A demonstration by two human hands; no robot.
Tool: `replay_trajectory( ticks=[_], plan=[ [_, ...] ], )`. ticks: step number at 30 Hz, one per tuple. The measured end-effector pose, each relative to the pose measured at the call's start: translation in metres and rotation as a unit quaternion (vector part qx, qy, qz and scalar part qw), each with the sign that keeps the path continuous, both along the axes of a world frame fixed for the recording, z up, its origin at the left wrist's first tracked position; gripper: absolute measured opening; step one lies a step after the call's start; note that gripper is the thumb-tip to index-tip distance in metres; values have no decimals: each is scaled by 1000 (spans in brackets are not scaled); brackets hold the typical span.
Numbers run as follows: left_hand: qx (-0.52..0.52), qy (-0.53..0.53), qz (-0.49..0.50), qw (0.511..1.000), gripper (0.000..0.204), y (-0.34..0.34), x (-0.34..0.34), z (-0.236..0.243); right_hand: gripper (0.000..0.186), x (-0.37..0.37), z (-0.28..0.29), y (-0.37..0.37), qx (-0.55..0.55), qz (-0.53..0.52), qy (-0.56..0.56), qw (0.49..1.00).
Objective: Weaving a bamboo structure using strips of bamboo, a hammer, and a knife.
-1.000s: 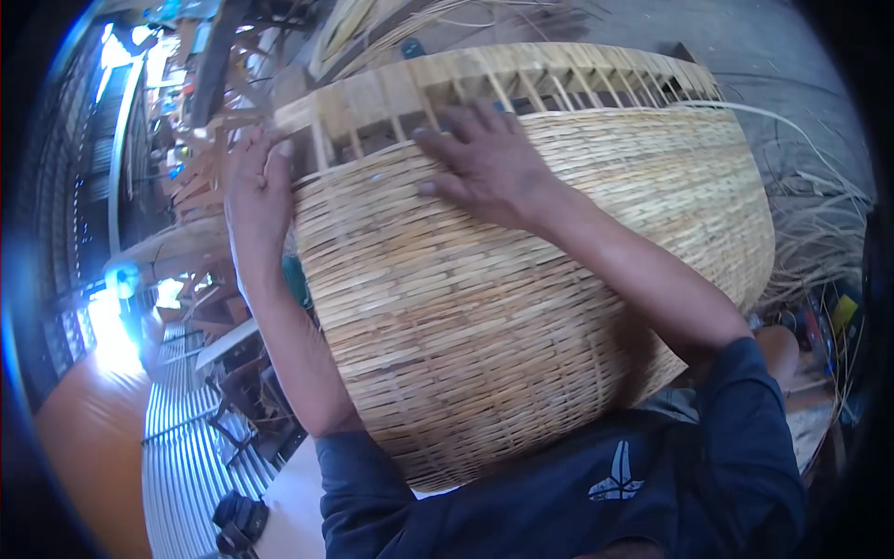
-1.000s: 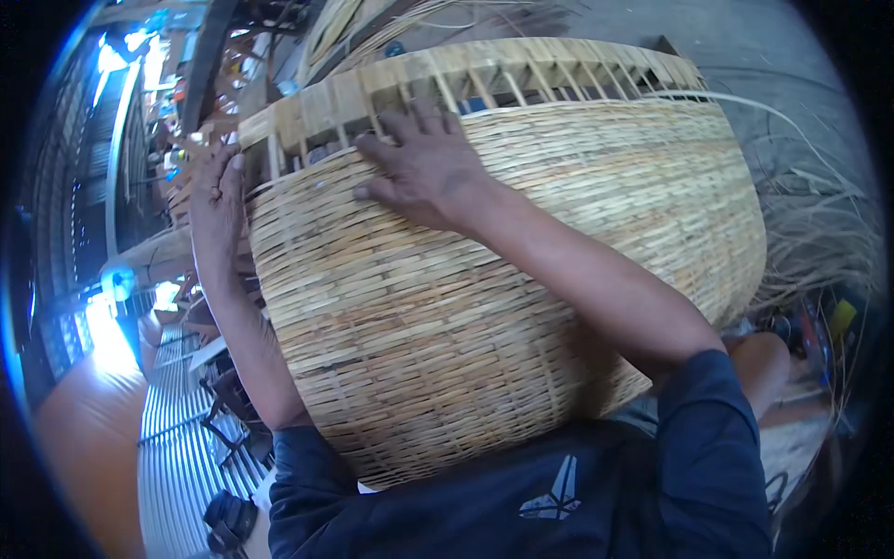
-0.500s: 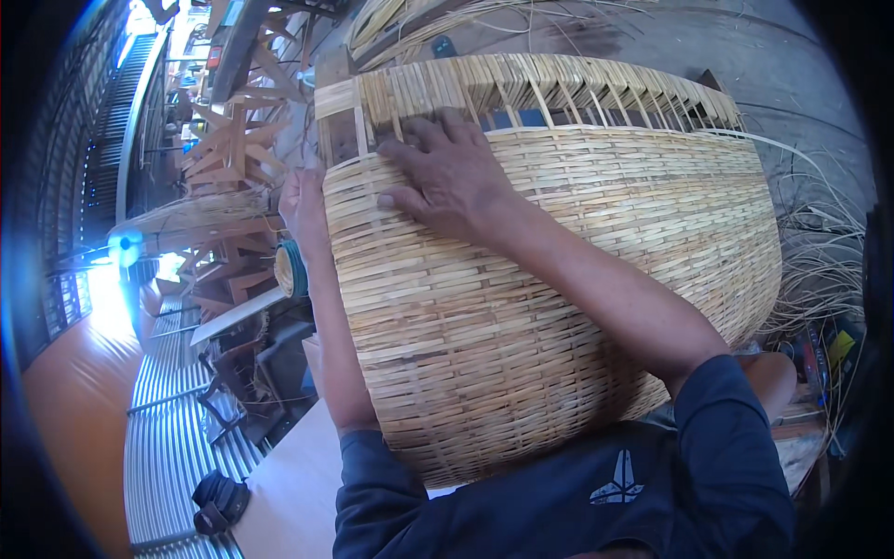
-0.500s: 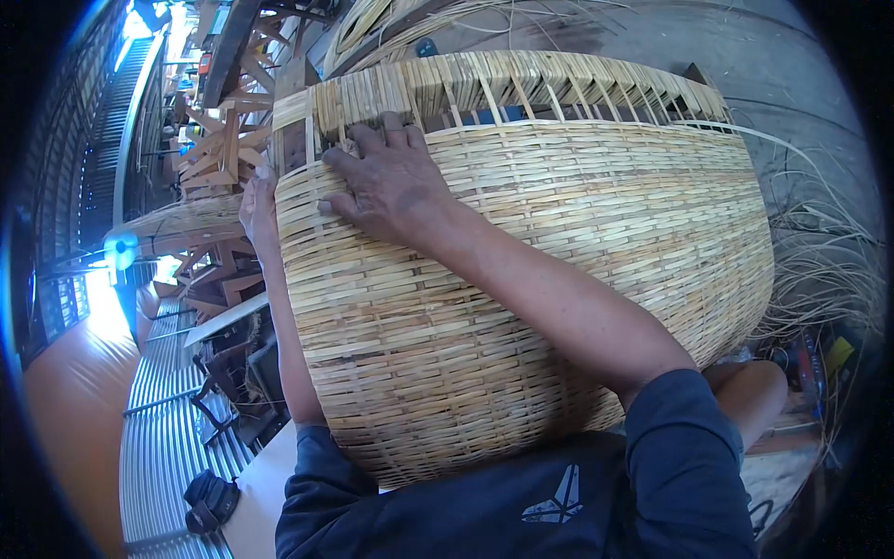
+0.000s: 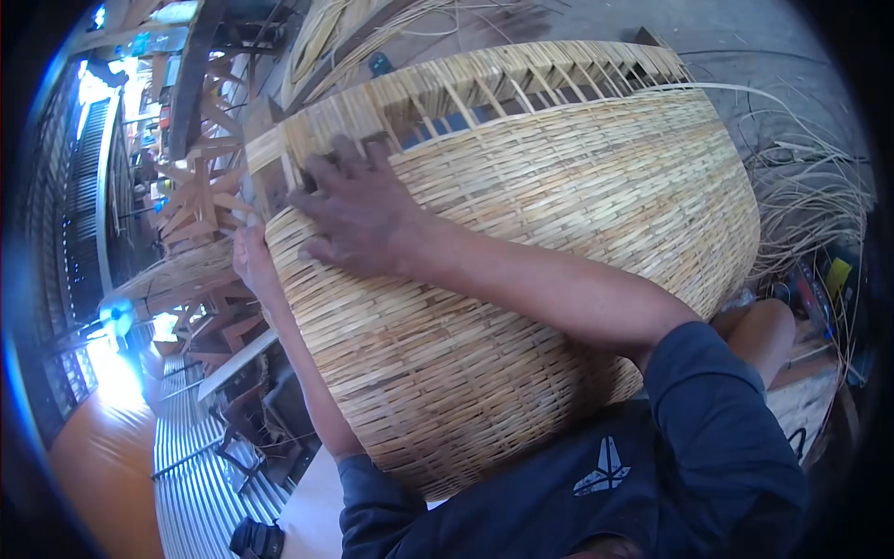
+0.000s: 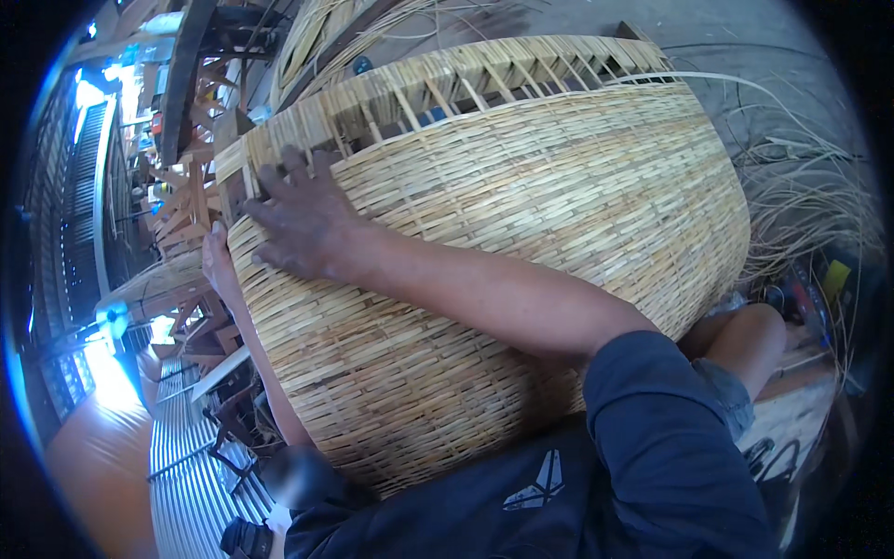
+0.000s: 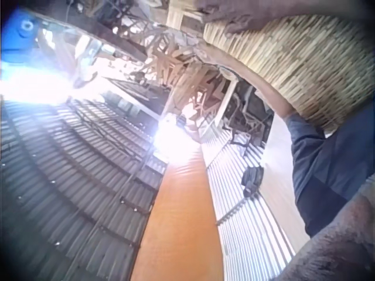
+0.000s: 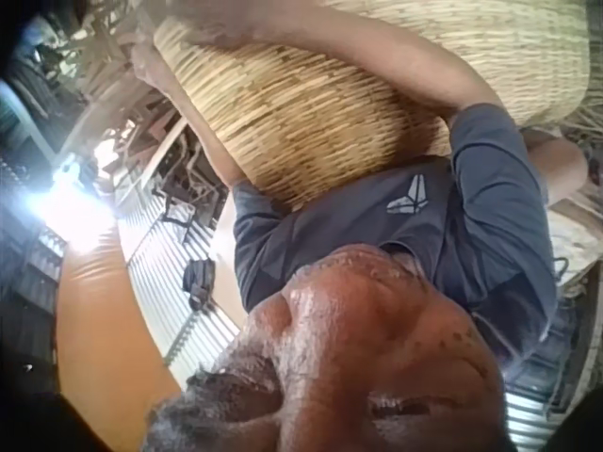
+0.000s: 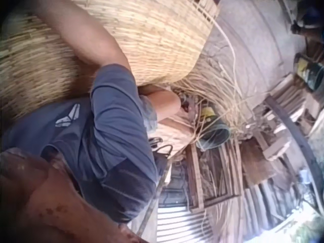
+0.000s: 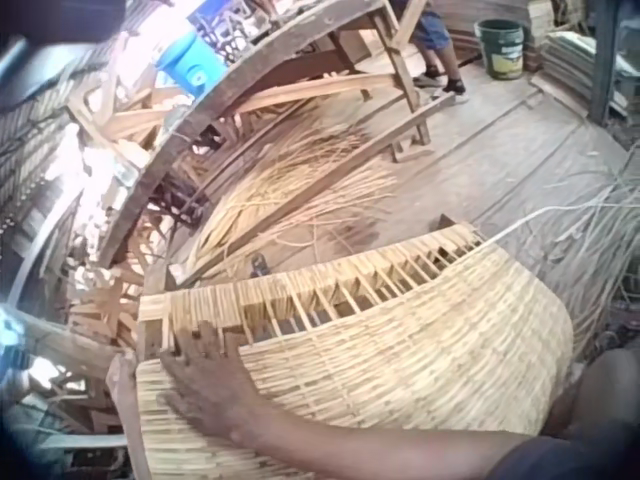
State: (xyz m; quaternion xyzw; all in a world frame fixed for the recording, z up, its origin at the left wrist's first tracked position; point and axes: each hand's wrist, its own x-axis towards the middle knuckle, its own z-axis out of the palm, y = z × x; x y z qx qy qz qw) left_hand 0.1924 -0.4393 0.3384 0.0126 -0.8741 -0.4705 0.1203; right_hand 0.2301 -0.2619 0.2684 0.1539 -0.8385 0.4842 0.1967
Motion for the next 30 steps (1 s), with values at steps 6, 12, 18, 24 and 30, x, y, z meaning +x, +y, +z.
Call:
replay_trajectory(
  ticks=[6,12,18,24,30],
  plan=[
    [-50,-10,31,998,33,-11,-4,0,48,0,-6,-6,-36,11,77,996],
    [-224,-20,73,972,33,-43,-18,-1,62,14,-11,-1,-16,63,10,998],
    [-379,72,24,922,34,-21,-23,5,45,44,-72,132,-11,-101,-257,961],
    [-560,228,-258,753,36,126,-20,45,61,75,-214,294,-305,-346,-344,818],
    [-620,52,-498,605,31,289,-10,-106,39,50,-230,339,-702,-261,-109,653]
  ],
)
